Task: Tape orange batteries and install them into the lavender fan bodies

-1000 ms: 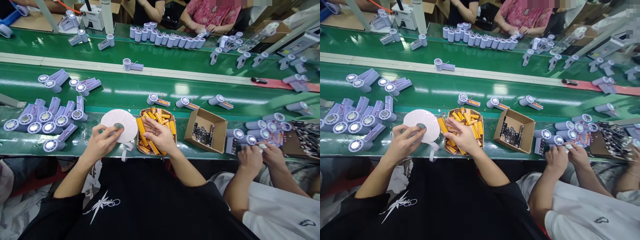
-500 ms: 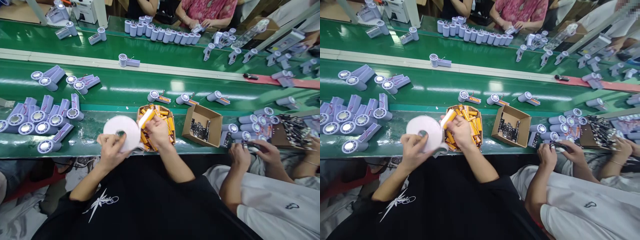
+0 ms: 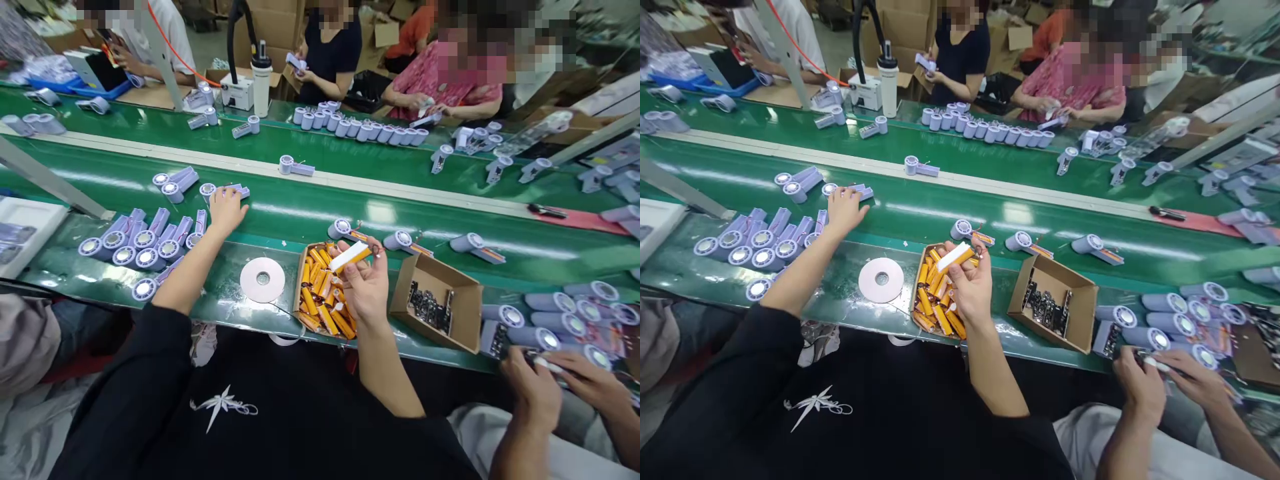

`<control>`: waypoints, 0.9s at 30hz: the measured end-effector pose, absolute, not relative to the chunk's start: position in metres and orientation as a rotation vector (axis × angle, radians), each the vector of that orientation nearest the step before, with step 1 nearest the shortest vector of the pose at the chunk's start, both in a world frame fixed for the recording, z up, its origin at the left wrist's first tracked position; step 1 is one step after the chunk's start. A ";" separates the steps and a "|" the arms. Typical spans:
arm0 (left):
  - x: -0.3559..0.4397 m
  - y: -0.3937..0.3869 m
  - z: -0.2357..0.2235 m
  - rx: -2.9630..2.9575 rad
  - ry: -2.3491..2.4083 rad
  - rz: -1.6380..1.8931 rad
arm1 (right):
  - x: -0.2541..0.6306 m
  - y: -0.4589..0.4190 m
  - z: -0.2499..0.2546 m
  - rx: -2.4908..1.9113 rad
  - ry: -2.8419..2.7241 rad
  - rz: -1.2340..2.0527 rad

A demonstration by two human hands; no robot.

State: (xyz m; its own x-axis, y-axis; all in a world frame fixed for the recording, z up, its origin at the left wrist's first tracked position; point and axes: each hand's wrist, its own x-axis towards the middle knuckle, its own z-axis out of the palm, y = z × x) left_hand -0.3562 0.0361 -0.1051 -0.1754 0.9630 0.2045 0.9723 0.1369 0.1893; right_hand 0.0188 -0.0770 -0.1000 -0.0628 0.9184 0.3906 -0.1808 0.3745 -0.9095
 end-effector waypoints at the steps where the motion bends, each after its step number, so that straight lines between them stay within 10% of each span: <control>1: -0.364 0.053 -0.104 -1.946 -2.359 -0.365 | 0.019 -0.078 -0.098 -0.735 -1.295 1.063; 14: -0.351 0.100 -0.135 -2.423 -2.150 -0.172 | 0.066 -0.064 -0.098 -0.854 -1.244 1.027; 27: -0.299 0.095 -0.142 -2.208 -2.433 -0.359 | -0.066 0.120 -0.080 -0.972 -2.398 0.724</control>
